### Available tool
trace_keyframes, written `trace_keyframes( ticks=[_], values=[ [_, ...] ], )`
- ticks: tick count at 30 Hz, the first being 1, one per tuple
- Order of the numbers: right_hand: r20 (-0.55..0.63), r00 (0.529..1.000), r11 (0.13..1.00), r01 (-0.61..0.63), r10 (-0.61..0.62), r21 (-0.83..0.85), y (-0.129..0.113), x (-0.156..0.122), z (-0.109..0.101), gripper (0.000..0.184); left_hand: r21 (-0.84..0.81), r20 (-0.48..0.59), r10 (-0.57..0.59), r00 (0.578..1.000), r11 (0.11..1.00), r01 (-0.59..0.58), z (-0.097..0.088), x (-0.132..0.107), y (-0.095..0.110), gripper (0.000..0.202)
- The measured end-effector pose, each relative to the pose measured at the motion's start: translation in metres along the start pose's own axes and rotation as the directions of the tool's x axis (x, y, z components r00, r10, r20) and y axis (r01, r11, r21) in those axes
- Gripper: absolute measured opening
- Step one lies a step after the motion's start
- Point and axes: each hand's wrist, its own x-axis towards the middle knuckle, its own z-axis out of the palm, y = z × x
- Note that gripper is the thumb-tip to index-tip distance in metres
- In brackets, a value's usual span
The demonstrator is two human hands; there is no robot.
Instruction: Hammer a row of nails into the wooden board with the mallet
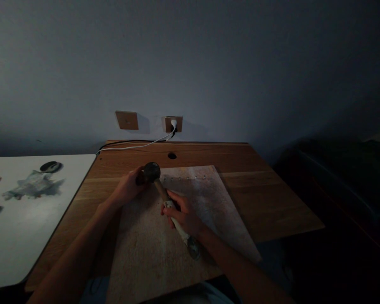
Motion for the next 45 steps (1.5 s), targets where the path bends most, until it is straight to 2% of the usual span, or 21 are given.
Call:
trace_keyframes(
  ticks=[7,19,27,35,39,45],
  values=[
    [-0.003,1.000,1.000,0.015,-0.015,-0.022,0.003,0.000,-0.001,0.043,-0.010,0.005,0.003,1.000,1.000,-0.003,0.003,0.001,-0.010,0.065],
    [0.008,1.000,0.999,0.003,-0.003,-0.041,-0.005,-0.001,0.001,0.036,0.041,0.004,0.013,1.000,0.999,-0.013,-0.002,0.001,0.004,0.057],
    [0.004,1.000,0.998,-0.020,0.021,-0.057,-0.005,-0.002,0.001,0.030,0.030,0.015,-0.002,1.000,1.000,0.001,-0.004,0.000,0.005,0.058],
    [0.008,1.000,1.000,0.008,-0.008,-0.012,-0.003,-0.002,0.000,0.038,0.039,0.019,-0.002,1.000,0.999,0.002,-0.001,0.001,0.001,0.064],
    [0.020,1.000,0.999,0.015,-0.014,-0.034,-0.003,-0.004,0.001,0.040,0.017,0.003,0.027,1.000,0.999,-0.027,-0.002,0.001,0.001,0.057],
    [0.008,1.000,0.995,-0.001,0.002,-0.095,-0.003,-0.005,0.002,0.031,0.002,-0.004,0.045,0.999,0.999,-0.045,-0.002,0.000,0.000,0.053]
  ],
)
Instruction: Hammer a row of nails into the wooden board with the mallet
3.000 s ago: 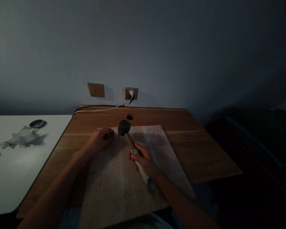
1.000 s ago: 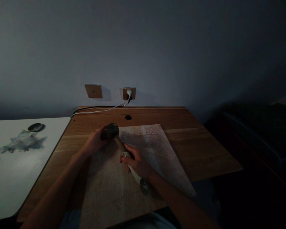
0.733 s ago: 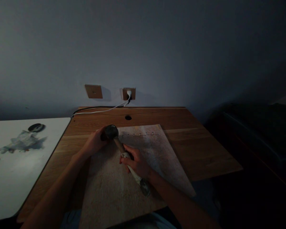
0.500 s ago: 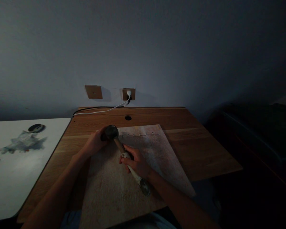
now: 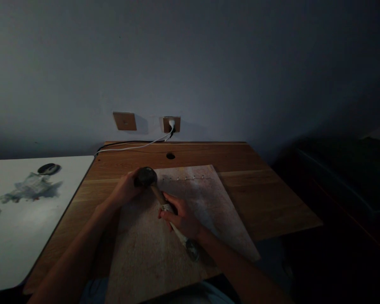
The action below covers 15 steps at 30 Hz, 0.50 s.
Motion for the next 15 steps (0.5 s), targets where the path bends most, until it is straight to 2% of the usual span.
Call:
trace_keyframes(
  ticks=[8,15],
  values=[
    [-0.004,1.000,1.000,-0.002,0.002,-0.020,-0.0023,0.0002,0.0000,0.024,0.018,0.018,-0.059,0.998,0.998,0.059,-0.0013,0.0012,0.0038,0.057],
    [-0.004,1.000,1.000,0.006,-0.006,-0.005,-0.0036,0.0009,0.0002,0.032,0.014,0.012,-0.042,0.999,0.999,0.041,-0.0007,0.0007,0.0036,0.055]
  ],
)
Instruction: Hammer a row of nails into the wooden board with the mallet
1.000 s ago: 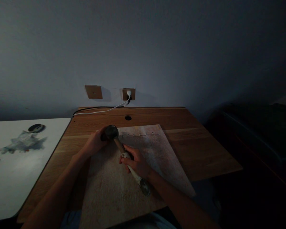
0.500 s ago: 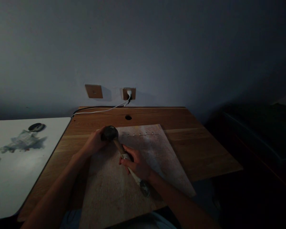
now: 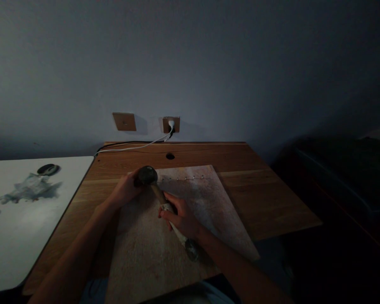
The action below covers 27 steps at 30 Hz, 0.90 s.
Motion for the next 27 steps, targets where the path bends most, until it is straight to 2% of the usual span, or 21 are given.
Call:
trace_keyframes(
  ticks=[6,10,13,15,17,19,22,27],
  values=[
    [-0.036,0.999,0.997,-0.001,0.003,0.071,0.002,0.000,-0.002,0.041,-0.022,0.042,0.031,0.999,0.999,-0.030,-0.001,-0.001,0.000,0.054],
    [-0.211,0.977,0.976,0.086,-0.043,0.200,-0.004,-0.014,-0.002,0.071,-0.100,0.090,0.073,0.993,0.993,-0.064,-0.002,-0.002,0.002,0.051],
    [-0.380,0.920,0.979,0.158,-0.098,0.130,-0.013,-0.034,-0.006,0.079,-0.121,0.109,0.081,0.991,0.990,-0.068,-0.003,-0.003,0.004,0.052],
    [-0.430,0.895,0.988,0.148,-0.118,0.037,-0.016,-0.051,-0.011,0.070,-0.125,0.105,0.085,0.991,0.990,-0.072,-0.004,-0.003,0.004,0.052],
    [-0.442,0.890,0.993,0.112,-0.109,-0.018,-0.014,-0.068,-0.018,0.051,-0.126,0.107,0.089,0.990,0.989,-0.075,-0.005,-0.003,0.005,0.052],
    [-0.453,0.888,0.997,0.074,-0.083,-0.039,-0.009,-0.083,-0.021,0.040,-0.144,0.125,0.098,0.987,0.986,-0.080,-0.006,-0.002,0.007,0.050],
    [-0.489,0.872,0.999,0.041,-0.033,0.007,0.004,-0.096,-0.016,0.039,-0.155,0.126,0.098,0.987,0.985,-0.078,-0.006,-0.003,0.011,0.047],
    [-0.536,0.842,0.986,0.035,0.059,0.164,0.027,-0.095,0.007,0.032,-0.072,0.014,0.044,0.999,0.996,-0.043,-0.004,-0.003,0.009,0.049]
  ],
)
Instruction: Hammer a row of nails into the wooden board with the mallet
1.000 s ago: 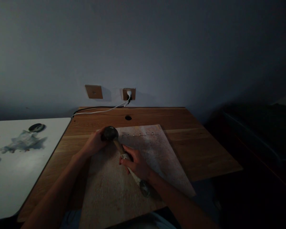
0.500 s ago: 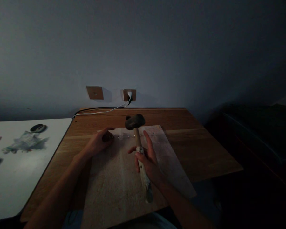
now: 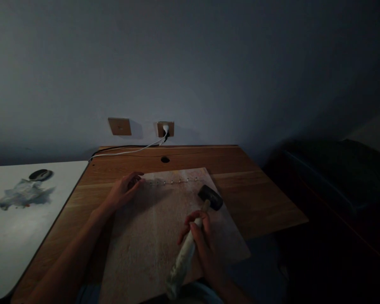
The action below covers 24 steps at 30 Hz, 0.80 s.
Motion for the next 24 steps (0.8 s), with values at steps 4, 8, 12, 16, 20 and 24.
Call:
trace_keyframes(
  ticks=[4,8,12,16,20,24],
  values=[
    [-0.021,0.997,0.997,-0.076,0.075,-0.025,0.005,0.002,0.010,0.039,0.068,-0.141,0.043,0.989,0.997,-0.034,0.001,0.003,-0.011,0.050],
    [0.023,0.995,0.981,-0.093,0.099,-0.171,-0.003,0.006,0.017,0.043,0.139,-0.252,0.099,0.963,0.988,-0.065,0.003,0.007,-0.022,0.050],
    [0.069,0.989,0.972,-0.115,0.132,-0.207,-0.006,0.008,0.020,0.048,0.162,-0.292,0.133,0.947,0.983,-0.088,0.006,0.009,-0.029,0.050],
    [0.172,0.970,0.942,-0.108,0.170,-0.318,-0.012,0.010,0.013,0.054,0.193,-0.290,0.159,0.944,0.976,-0.105,0.008,0.009,-0.033,0.049],
    [0.217,0.958,0.831,-0.039,0.190,-0.555,-0.033,0.014,0.003,0.047,0.220,-0.292,0.136,0.947,0.973,-0.072,0.008,0.009,-0.033,0.050],
    [0.272,0.934,0.698,0.035,0.231,-0.715,-0.050,0.017,-0.001,0.044,0.226,-0.288,0.119,0.950,0.973,-0.054,0.009,0.009,-0.032,0.048]
  ],
)
